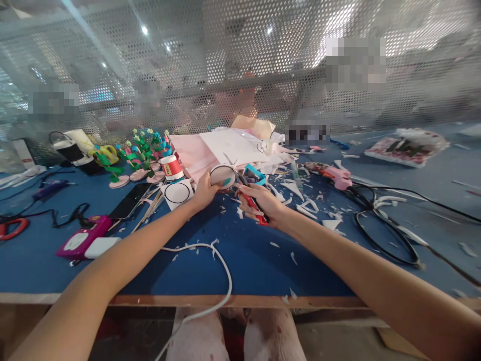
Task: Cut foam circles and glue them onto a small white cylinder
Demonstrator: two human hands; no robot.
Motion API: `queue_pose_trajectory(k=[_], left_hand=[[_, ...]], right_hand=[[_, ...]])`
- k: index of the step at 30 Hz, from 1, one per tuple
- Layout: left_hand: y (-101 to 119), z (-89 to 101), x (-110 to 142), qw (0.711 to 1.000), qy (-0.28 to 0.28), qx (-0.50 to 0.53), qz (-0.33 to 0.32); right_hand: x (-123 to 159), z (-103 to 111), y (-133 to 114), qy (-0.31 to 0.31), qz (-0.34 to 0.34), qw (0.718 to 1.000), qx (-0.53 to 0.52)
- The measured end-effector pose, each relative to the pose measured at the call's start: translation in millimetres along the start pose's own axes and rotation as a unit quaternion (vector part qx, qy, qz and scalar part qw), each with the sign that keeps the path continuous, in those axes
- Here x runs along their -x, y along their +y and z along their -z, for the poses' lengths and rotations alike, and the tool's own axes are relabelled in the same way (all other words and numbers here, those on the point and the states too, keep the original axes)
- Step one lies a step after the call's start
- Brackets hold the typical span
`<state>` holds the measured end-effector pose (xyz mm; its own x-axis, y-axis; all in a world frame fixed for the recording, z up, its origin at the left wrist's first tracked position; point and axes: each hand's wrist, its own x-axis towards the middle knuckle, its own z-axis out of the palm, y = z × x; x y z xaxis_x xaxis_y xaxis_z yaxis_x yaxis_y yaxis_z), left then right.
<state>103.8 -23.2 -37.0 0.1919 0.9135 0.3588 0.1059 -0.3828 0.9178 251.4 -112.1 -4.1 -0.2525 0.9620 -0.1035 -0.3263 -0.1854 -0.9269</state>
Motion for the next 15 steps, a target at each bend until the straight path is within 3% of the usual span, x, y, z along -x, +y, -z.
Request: queue_pose_trajectory(k=[9, 15], left_hand=[[-6.8, 2.1, -0.6, 0.999, -0.031, 0.007, -0.023], [-8.1, -1.0, -2.7, 0.994, 0.019, 0.069, 0.079]], right_hand=[[-2.5, 3.0, 2.3, 0.005, 0.009, 0.999, 0.033], [-4.8, 0.5, 4.0, 0.043, 0.012, 0.995, 0.092]])
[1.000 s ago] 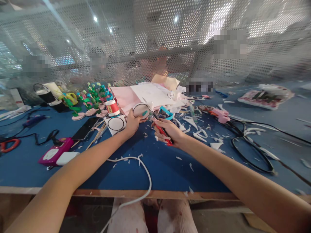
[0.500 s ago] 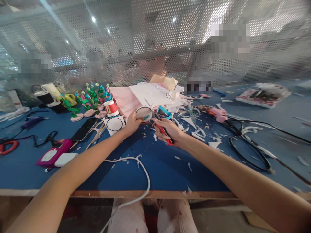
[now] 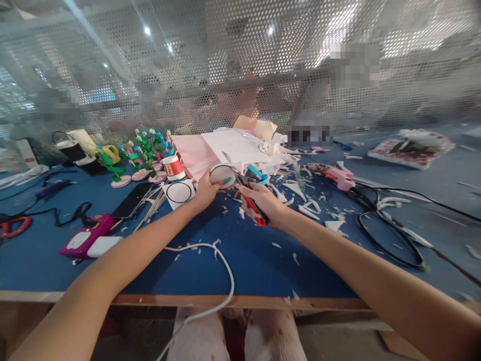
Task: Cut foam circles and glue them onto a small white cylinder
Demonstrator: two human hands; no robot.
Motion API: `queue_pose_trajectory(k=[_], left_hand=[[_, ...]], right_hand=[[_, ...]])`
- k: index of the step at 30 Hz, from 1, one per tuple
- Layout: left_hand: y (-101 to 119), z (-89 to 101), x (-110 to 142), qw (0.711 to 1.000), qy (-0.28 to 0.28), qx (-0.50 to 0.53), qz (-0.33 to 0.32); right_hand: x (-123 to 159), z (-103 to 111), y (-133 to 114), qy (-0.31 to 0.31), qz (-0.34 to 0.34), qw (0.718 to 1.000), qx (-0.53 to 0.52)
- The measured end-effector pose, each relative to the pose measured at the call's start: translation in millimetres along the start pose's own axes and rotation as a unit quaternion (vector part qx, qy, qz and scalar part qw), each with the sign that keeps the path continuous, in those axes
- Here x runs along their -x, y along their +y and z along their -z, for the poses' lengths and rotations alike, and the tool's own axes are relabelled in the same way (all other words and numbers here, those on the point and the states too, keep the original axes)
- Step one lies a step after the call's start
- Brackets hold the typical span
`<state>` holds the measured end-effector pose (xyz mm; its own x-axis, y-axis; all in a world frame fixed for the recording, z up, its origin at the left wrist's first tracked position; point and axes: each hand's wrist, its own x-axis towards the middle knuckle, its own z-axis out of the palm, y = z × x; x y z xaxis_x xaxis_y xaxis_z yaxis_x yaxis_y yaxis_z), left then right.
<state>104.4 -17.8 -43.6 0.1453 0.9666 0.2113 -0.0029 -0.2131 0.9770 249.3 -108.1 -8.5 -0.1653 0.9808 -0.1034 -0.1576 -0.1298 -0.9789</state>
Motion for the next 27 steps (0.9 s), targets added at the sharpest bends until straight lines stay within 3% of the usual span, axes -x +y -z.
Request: queue_pose_trajectory(k=[4, 9, 14, 20, 27], left_hand=[[2.5, -0.6, 0.2, 1.000, 0.016, 0.012, 0.016], [5.3, -0.4, 2.4, 1.000, -0.014, -0.011, -0.017], [8.2, -0.4, 4.5, 0.997, -0.010, -0.050, -0.062], [7.6, -0.8, 3.9, 0.996, -0.026, -0.056, -0.060], [2.1, 7.1, 0.3, 0.972, -0.020, -0.208, -0.111]], right_hand=[[-0.7, 0.2, 1.5, -0.003, -0.003, 1.000, 0.018], [0.0, 1.0, 0.8, 0.010, -0.004, 1.000, 0.028], [0.4, 2.6, 1.0, -0.005, 0.002, 1.000, 0.018], [1.8, 3.6, 0.9, -0.013, 0.002, 1.000, 0.017], [1.9, 3.3, -0.7, -0.004, 0.001, 0.999, 0.040]])
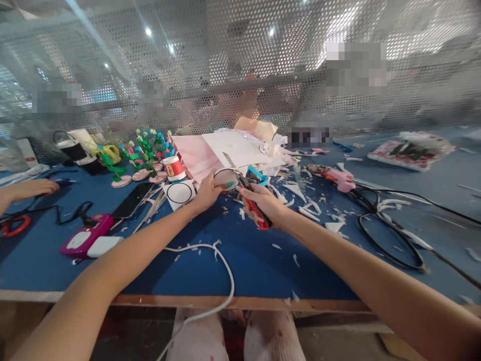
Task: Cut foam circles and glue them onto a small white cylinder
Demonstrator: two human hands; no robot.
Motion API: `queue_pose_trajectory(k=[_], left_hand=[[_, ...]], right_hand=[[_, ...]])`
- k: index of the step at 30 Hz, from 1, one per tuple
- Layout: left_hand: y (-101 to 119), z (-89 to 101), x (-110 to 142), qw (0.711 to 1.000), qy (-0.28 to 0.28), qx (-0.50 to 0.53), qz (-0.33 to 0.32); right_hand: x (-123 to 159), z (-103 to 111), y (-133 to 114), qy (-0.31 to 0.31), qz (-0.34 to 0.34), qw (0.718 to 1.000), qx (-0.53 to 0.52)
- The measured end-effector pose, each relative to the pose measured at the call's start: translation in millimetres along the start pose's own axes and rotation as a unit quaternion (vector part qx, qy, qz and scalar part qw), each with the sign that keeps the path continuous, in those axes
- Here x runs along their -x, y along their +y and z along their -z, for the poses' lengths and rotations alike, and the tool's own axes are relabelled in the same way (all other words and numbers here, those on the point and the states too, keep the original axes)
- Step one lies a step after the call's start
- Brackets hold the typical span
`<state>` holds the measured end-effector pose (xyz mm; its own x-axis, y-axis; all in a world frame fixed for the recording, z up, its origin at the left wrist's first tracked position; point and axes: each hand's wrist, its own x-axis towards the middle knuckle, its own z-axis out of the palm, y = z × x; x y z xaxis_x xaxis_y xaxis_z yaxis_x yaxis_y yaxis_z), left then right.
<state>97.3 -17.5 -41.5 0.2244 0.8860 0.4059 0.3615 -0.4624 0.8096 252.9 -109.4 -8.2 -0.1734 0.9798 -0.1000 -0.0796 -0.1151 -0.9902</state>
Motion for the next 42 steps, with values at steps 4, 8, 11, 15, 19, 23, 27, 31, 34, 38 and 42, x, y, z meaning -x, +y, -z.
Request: queue_pose_trajectory(k=[4, 8, 11, 15, 19, 23, 27, 31, 34, 38, 42], left_hand=[[-1.6, 0.7, -0.4, 0.998, -0.005, -0.059, -0.014], [-1.3, 0.3, 1.3, 0.996, -0.001, -0.086, -0.015], [-2.7, -0.9, 1.8, 0.997, 0.003, -0.072, -0.019], [-4.4, -4.4, -0.1, 0.999, 0.022, 0.041, -0.012], [-0.7, -5.4, -0.2, 0.988, 0.045, 0.144, 0.029], [6.3, -1.0, 4.0, 0.997, 0.065, 0.035, -0.016], [8.2, 2.1, 4.7, 0.995, 0.092, -0.036, 0.000], [6.0, 1.8, 1.3, 0.992, 0.118, -0.032, 0.020], [5.6, 1.6, 0.1, 0.993, 0.115, -0.036, 0.017], [6.5, 2.2, 1.4, 0.993, 0.106, -0.046, 0.006], [5.8, 2.3, 2.7, 0.995, 0.094, -0.039, -0.002]], right_hand=[[1.4, -1.7, -2.6, 0.014, -0.008, 0.999, 0.029], [2.4, -2.1, -3.6, 0.016, -0.012, 0.999, 0.040], [1.4, -0.6, -2.7, 0.013, -0.006, 0.999, 0.039], [0.2, 1.4, -2.1, -0.011, 0.027, 1.000, 0.008], [0.4, 1.9, -1.7, -0.036, 0.044, 0.998, -0.031], [-0.7, 1.1, 1.4, -0.043, 0.026, 0.997, -0.056], [-5.1, 0.1, 7.9, -0.039, 0.021, 0.998, -0.054], [-9.9, 0.8, 14.8, -0.043, 0.024, 0.998, -0.039], [-10.9, 2.2, 16.8, -0.042, 0.019, 0.998, -0.035], [-9.7, 3.6, 16.3, -0.040, 0.010, 0.999, -0.030], [-7.5, 3.6, 15.0, -0.040, 0.013, 0.999, -0.022]])
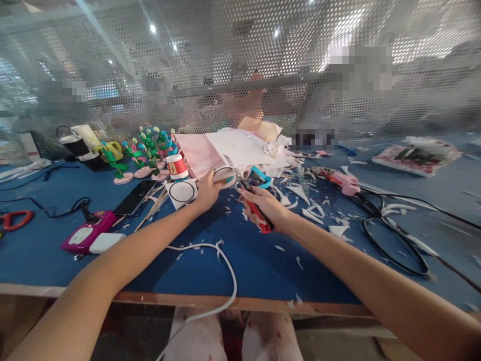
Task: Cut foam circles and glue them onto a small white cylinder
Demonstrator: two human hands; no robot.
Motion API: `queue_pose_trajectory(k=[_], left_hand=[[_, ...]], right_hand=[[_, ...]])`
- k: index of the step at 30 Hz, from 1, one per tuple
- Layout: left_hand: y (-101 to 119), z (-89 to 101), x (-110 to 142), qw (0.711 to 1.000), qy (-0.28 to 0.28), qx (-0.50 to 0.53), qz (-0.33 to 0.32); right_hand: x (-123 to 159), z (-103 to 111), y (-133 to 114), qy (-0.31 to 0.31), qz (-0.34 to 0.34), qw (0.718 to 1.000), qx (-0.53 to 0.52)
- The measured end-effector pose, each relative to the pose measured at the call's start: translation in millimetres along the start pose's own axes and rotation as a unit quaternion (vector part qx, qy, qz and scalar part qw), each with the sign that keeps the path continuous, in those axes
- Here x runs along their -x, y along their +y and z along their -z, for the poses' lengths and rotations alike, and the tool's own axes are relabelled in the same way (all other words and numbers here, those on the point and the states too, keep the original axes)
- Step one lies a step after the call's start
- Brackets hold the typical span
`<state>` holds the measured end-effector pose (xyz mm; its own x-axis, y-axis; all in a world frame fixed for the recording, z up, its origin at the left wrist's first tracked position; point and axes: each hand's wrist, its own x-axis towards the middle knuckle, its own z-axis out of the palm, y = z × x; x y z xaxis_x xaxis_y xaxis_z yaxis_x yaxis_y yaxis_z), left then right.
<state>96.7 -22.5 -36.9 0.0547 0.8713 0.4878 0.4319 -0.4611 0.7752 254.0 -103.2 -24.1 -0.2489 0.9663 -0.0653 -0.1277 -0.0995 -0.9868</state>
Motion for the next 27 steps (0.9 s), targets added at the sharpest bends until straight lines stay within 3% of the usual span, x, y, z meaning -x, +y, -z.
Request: queue_pose_trajectory(k=[27], left_hand=[[-2.0, -0.4, 2.8, 0.996, -0.060, -0.045, -0.042]], right_hand=[[6.0, -4.5, -10.0, 0.025, -0.003, 0.999, 0.047]])
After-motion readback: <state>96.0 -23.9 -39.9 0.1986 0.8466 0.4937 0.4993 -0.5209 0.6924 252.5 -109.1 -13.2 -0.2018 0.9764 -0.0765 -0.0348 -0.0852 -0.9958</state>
